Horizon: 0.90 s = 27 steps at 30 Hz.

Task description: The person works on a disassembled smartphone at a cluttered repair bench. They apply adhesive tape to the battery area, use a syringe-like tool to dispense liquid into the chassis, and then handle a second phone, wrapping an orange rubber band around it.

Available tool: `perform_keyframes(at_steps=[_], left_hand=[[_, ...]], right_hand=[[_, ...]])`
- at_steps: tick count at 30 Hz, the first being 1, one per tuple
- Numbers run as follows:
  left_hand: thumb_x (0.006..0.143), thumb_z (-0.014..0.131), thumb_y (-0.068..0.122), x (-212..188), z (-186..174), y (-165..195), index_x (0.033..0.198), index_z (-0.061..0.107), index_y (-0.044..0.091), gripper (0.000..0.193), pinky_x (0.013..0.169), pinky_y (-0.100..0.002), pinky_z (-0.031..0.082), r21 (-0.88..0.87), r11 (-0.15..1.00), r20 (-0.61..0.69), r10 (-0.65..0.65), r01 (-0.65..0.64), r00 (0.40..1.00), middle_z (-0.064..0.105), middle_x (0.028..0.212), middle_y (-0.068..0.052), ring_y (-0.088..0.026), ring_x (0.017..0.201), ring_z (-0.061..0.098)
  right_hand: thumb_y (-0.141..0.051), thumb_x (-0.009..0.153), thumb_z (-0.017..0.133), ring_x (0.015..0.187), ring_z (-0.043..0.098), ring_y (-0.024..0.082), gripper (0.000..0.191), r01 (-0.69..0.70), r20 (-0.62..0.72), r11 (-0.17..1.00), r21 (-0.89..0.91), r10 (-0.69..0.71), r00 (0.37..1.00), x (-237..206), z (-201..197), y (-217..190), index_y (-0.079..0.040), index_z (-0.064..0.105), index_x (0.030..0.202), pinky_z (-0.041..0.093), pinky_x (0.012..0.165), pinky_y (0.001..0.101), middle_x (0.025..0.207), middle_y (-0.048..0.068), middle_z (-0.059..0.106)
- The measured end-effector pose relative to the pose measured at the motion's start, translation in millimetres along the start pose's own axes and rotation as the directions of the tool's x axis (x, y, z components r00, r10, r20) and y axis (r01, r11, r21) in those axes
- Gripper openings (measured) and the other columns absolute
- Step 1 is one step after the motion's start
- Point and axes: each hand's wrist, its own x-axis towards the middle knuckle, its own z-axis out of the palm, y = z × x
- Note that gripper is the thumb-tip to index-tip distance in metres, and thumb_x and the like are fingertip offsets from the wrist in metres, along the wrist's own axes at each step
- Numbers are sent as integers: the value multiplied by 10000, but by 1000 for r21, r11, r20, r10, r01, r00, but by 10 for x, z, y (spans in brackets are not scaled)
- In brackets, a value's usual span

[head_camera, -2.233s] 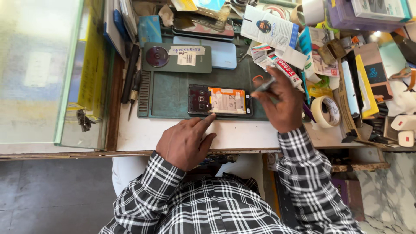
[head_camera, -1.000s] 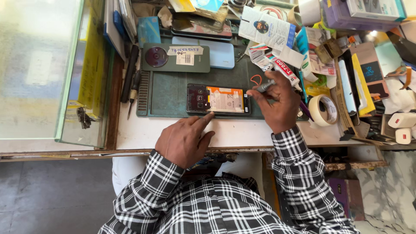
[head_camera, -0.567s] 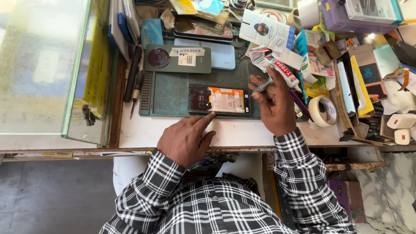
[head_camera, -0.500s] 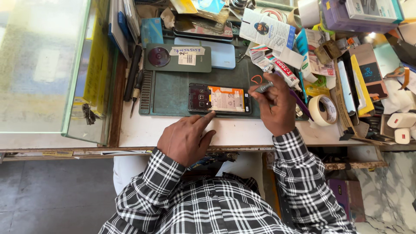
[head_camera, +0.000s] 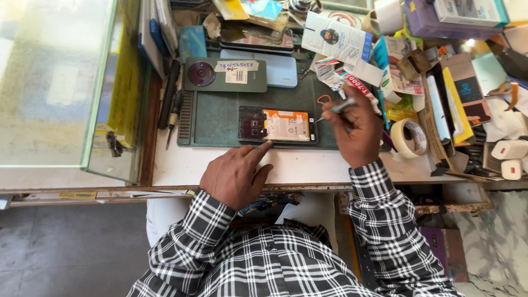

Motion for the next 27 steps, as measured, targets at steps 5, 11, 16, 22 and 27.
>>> perform_keyframes(at_steps=[5, 11, 16, 22, 27], left_hand=[[930, 665, 279, 15, -3, -1, 1370, 614, 100, 478, 663, -425, 564, 12, 1000, -2, 6, -6, 1000, 707, 894, -85, -290, 816, 691], [925, 669, 279, 8, -16, -5, 1357, 623, 96, 471, 674, -430, 562, 0, 1000, -20, 14, -14, 1000, 707, 897, -91, -299, 824, 690], [926, 667, 275, 18, -16, -25, 1367, 617, 83, 483, 684, -429, 560, -9, 1000, -5, 5, -5, 1000, 708, 901, -96, -304, 833, 688], [922, 674, 280, 26, 6, -24, 1342, 632, 83, 465, 694, -423, 566, -7, 1000, -31, 27, -28, 999, 720, 953, -100, -302, 864, 694], [925, 673, 282, 15, -8, -30, 1345, 631, 83, 467, 692, -426, 566, 4, 1000, -21, 28, -27, 999, 714, 933, -97, -297, 855, 693]], right_hand=[[-54, 1110, 598, 820, 618, 104, 470, -137, 38, 980, 141, 133, 990, 61, -119, -94, -104, 429, 1545, 535, 769, 318, 929, 62, 627], [-150, 902, 696, 473, 570, 251, 396, -66, 330, 859, -508, 264, 906, 84, -116, -269, -184, 712, 1296, 439, 478, 402, 651, 115, 651], [-165, 899, 712, 499, 575, 304, 346, -29, 364, 851, -525, 255, 896, -19, -97, -289, -173, 760, 1242, 457, 505, 441, 625, 160, 623], [-203, 944, 771, 537, 577, 298, 131, -62, 305, 822, -566, 279, 910, -91, -103, -211, -106, 774, 1033, 426, 532, 438, 680, 151, 650], [-178, 897, 783, 518, 554, 158, 214, -180, 241, 923, -341, 271, 932, -46, -72, -246, -70, 740, 1077, 423, 502, 331, 710, 98, 684]])
